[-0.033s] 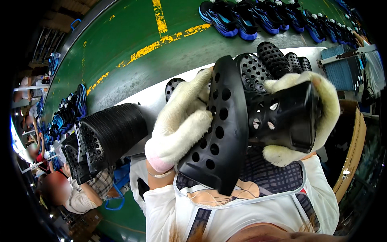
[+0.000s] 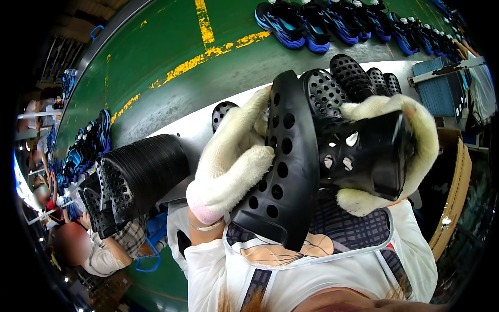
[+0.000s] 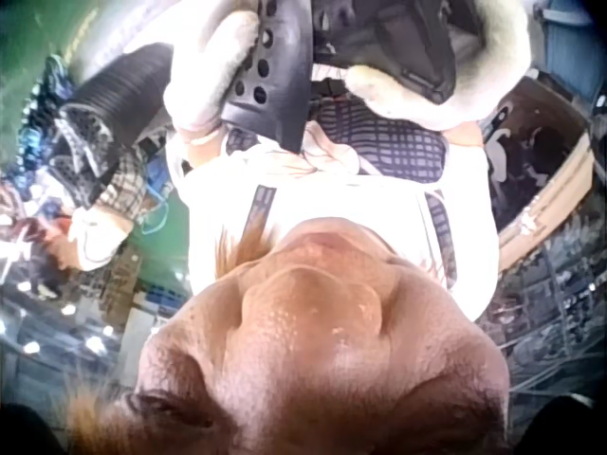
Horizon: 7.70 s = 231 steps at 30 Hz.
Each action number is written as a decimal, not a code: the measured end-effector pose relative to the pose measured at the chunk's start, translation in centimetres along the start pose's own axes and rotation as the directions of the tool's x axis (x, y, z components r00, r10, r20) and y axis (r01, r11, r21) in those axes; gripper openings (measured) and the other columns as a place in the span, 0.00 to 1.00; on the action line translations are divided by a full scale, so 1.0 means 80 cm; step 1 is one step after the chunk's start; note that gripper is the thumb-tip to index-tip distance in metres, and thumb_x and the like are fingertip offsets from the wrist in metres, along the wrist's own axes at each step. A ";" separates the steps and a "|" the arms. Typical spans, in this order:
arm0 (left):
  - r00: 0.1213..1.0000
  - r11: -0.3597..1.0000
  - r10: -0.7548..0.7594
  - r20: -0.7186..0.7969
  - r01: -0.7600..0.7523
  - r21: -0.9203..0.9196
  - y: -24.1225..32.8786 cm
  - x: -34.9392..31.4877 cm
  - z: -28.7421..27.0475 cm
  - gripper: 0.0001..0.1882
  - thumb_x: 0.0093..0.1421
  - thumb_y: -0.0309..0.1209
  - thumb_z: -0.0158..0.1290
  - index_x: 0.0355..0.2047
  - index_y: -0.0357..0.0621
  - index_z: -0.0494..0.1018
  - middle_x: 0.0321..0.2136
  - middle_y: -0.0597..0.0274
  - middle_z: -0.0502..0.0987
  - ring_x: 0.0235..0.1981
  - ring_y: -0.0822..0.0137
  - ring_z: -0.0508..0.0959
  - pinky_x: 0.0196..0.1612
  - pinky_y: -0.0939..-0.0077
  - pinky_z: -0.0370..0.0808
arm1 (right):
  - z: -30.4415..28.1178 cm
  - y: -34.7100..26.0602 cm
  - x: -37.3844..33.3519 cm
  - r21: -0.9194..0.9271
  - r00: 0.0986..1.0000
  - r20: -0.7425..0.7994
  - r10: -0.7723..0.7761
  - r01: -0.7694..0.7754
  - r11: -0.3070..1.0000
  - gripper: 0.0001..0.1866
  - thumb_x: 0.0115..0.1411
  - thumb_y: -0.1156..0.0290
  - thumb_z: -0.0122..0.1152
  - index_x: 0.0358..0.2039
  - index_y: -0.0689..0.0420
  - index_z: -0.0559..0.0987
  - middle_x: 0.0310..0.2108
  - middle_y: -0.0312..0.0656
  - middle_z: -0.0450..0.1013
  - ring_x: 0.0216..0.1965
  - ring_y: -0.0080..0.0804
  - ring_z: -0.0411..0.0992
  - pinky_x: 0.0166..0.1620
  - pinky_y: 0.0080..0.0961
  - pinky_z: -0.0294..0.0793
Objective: The person picks up perforated black plastic inserts and fits them inside blue and black sneakers positioned on a production line.
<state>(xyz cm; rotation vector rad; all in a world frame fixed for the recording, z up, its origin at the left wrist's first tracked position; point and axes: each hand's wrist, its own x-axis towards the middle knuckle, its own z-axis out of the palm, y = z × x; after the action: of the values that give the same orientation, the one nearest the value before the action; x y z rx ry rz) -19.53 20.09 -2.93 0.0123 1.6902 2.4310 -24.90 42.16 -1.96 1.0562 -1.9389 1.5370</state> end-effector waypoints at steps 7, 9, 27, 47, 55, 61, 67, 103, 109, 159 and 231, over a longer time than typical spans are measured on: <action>0.988 0.959 -0.151 0.035 0.155 -0.237 0.008 0.006 0.017 0.67 0.34 0.53 0.72 0.64 0.25 0.47 0.57 0.37 0.63 0.56 0.51 0.70 0.60 0.62 0.66 | 0.017 0.018 0.021 -0.240 0.893 0.071 -0.445 0.448 0.861 0.43 0.43 0.51 0.74 0.50 0.67 0.63 0.33 0.50 0.66 0.23 0.37 0.71 0.27 0.33 0.81; 0.973 0.936 -0.130 0.192 0.184 -0.299 0.006 0.013 0.009 0.57 0.40 0.20 0.60 0.68 0.38 0.38 0.61 0.51 0.59 0.60 0.60 0.64 0.62 0.63 0.62 | 0.018 0.017 0.027 -0.186 0.880 0.120 -0.460 0.475 0.860 0.41 0.43 0.54 0.75 0.49 0.66 0.65 0.33 0.50 0.66 0.23 0.37 0.70 0.28 0.33 0.81; 0.993 0.884 0.111 -0.049 -0.121 -0.452 -0.029 0.004 -0.039 0.38 0.56 0.33 0.56 0.63 0.32 0.53 0.55 0.50 0.69 0.54 0.59 0.71 0.58 0.64 0.68 | -0.013 0.040 0.000 -0.056 0.981 -0.188 0.051 -0.062 0.996 0.53 0.44 0.44 0.71 0.63 0.57 0.56 0.52 0.55 0.66 0.53 0.49 0.70 0.53 0.45 0.76; 0.941 0.951 0.251 -0.228 -0.284 -0.125 -0.017 -0.032 -0.041 0.37 0.58 0.34 0.56 0.63 0.36 0.55 0.51 0.52 0.71 0.50 0.63 0.73 0.55 0.69 0.68 | 0.014 0.017 -0.001 -0.032 0.936 -0.282 0.210 -0.228 0.973 0.59 0.40 0.41 0.74 0.63 0.62 0.55 0.52 0.56 0.67 0.50 0.44 0.71 0.48 0.33 0.79; 0.702 0.773 0.599 -0.385 -0.382 0.507 0.056 -0.132 -0.043 0.36 0.58 0.35 0.56 0.64 0.38 0.55 0.50 0.53 0.71 0.49 0.64 0.73 0.54 0.71 0.68 | -0.018 0.039 -0.030 -0.115 0.966 -0.258 0.026 -0.057 0.992 0.37 0.56 0.62 0.64 0.60 0.67 0.62 0.58 0.50 0.63 0.57 0.41 0.65 0.60 0.34 0.67; 0.236 0.346 0.890 -0.391 0.210 0.914 0.135 -0.245 -0.089 0.36 0.59 0.35 0.56 0.64 0.39 0.56 0.49 0.54 0.72 0.47 0.65 0.74 0.53 0.72 0.68 | 0.000 0.028 -0.026 -0.179 0.945 -0.317 0.081 -0.144 0.973 0.33 0.50 0.78 0.50 0.60 0.68 0.64 0.59 0.50 0.62 0.59 0.40 0.62 0.63 0.33 0.62; 0.174 0.156 0.869 -0.464 0.793 0.589 0.138 -0.322 -0.216 0.43 0.52 0.44 0.62 0.65 0.46 0.56 0.49 0.50 0.73 0.50 0.57 0.73 0.55 0.65 0.67 | -0.002 0.033 -0.021 -0.165 0.969 -0.241 0.047 -0.089 0.982 0.32 0.51 0.77 0.51 0.60 0.68 0.64 0.59 0.49 0.62 0.58 0.40 0.63 0.63 0.32 0.63; 0.947 0.931 0.237 -0.217 -0.157 0.330 0.012 -0.022 -0.007 0.49 0.44 0.23 0.63 0.66 0.37 0.51 0.60 0.45 0.60 0.47 0.57 0.75 0.45 0.69 0.77 | 0.030 0.028 -0.012 0.639 0.847 -0.039 0.530 -0.386 0.665 0.59 0.39 0.52 0.79 0.63 0.66 0.54 0.56 0.46 0.62 0.53 0.32 0.67 0.56 0.29 0.70; 0.978 0.915 0.174 -0.113 -0.118 0.386 0.020 0.022 -0.004 0.14 0.64 0.24 0.45 0.48 0.37 0.72 0.39 0.61 0.78 0.33 0.76 0.77 0.34 0.86 0.74 | 0.013 0.031 -0.011 0.436 0.857 0.030 0.514 -0.474 0.765 0.53 0.44 0.57 0.75 0.64 0.63 0.55 0.58 0.45 0.61 0.57 0.34 0.65 0.60 0.32 0.64; 0.982 0.985 -0.156 0.107 0.145 0.098 -0.013 0.074 -0.083 0.22 0.64 0.31 0.48 0.56 0.33 0.66 0.36 0.66 0.76 0.29 0.80 0.72 0.31 0.89 0.68 | 0.053 0.014 0.000 -0.458 0.751 0.587 0.304 -0.001 0.889 0.30 0.45 0.70 0.69 0.51 0.51 0.73 0.47 0.40 0.70 0.40 0.38 0.76 0.39 0.27 0.78; 0.963 0.779 -0.167 -0.210 0.259 0.571 -0.033 0.195 -0.149 0.27 0.66 0.37 0.48 0.61 0.37 0.60 0.42 0.59 0.72 0.33 0.74 0.74 0.33 0.83 0.73 | -0.238 0.154 -0.024 -0.700 0.670 0.094 0.736 -0.481 0.527 0.23 0.45 0.70 0.69 0.41 0.58 0.72 0.35 0.43 0.68 0.33 0.32 0.73 0.38 0.26 0.75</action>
<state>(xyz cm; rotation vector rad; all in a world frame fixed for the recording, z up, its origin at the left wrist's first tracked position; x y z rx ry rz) -35.78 12.27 -11.08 -0.2687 2.3106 1.6846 -35.55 61.93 -5.56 0.3462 -3.0573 0.7910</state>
